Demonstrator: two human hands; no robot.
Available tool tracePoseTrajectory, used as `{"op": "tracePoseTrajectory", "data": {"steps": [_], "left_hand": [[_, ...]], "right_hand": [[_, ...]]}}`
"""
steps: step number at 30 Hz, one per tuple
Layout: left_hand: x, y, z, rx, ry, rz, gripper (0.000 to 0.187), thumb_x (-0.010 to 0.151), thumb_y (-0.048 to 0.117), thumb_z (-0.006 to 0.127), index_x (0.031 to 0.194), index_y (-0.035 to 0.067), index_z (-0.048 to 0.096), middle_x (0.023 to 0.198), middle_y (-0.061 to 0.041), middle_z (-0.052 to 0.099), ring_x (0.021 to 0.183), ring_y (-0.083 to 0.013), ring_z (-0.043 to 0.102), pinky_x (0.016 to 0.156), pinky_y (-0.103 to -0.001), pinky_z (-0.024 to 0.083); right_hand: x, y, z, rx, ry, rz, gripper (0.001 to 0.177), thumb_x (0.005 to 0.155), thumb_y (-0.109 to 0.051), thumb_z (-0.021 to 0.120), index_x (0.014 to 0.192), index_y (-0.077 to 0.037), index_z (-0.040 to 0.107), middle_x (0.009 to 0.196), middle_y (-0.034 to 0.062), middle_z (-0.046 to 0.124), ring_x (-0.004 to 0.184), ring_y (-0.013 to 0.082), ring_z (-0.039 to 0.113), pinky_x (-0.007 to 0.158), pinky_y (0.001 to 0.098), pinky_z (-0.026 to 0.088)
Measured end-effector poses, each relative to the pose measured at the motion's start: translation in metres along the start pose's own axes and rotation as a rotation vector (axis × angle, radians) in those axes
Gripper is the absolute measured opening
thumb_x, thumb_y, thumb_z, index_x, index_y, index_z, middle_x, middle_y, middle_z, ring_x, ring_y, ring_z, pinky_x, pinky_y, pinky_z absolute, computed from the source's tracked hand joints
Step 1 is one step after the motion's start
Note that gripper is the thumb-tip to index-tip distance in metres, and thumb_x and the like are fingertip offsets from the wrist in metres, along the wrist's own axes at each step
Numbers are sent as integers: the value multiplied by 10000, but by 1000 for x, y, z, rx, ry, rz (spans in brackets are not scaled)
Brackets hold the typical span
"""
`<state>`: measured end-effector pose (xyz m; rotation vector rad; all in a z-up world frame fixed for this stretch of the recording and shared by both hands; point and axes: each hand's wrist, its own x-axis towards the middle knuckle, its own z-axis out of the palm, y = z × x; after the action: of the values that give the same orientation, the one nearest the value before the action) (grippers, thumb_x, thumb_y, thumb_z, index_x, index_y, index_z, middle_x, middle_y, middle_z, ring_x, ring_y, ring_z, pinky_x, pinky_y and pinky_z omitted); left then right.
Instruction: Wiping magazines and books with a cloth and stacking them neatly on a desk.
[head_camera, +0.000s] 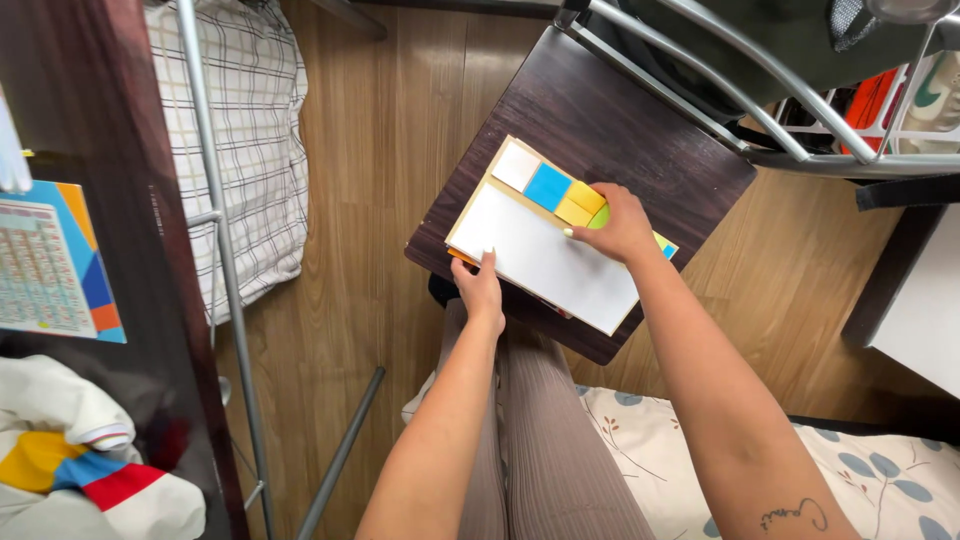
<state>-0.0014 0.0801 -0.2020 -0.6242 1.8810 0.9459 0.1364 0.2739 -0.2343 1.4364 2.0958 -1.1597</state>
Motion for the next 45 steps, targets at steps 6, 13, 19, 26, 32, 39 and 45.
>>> {"op": "tracePoseTrajectory", "data": {"steps": [6,13,19,26,32,39,45], "left_hand": [[-17,8,25,-304,-24,-160,883,926,338,763,1586,121,218,1568,-128,324,1457,-324,392,1147,-553,443],[11,-4,24,-302,-130,-192,923,851,321,863,1542,96,294,1508,-137,405,1444,-301,403,1210,-471,314],[18,5,29,-219,-274,-87,977,730,279,958,1498,85,386,1415,-170,461,1303,-333,537,1099,-476,496],[-6,9,4,-249,-560,36,924,794,315,911,1477,137,314,1434,-253,482,1321,-432,512,1116,-602,421],[-185,109,-112,-277,-657,405,966,934,809,320,1659,207,107,1701,-205,125,1539,-445,163,1239,-631,175],[-220,84,-277,-637,-324,796,580,1096,438,412,1582,121,412,1595,-204,411,1443,-401,406,1184,-565,328],[-199,-13,-446,-897,349,767,520,998,219,601,1475,24,536,1415,-280,579,1253,-370,567,1069,-520,481]], "right_hand": [[29,-24,1,-96,-184,144,974,629,-575,931,1458,-219,563,1331,97,660,1250,324,619,1060,471,495],[13,-23,-6,53,-321,275,840,597,-631,891,1228,-100,734,1202,166,733,1175,343,671,991,442,516],[-23,-4,-1,340,-133,399,721,584,-580,971,1040,-77,727,967,153,734,901,325,710,837,433,543],[-86,-42,-58,561,69,201,631,569,-179,1030,1057,-46,652,884,153,708,807,306,700,751,419,563],[-172,-144,-121,552,41,12,606,578,-118,1021,1040,-22,640,848,166,686,763,316,677,696,464,556],[-280,-329,-91,635,-174,-276,552,637,-35,965,1089,-18,650,846,192,699,705,331,694,706,478,579],[-351,-451,43,18,-208,-606,595,585,-434,1017,1031,-167,727,874,62,773,853,268,758,781,406,591]]}}
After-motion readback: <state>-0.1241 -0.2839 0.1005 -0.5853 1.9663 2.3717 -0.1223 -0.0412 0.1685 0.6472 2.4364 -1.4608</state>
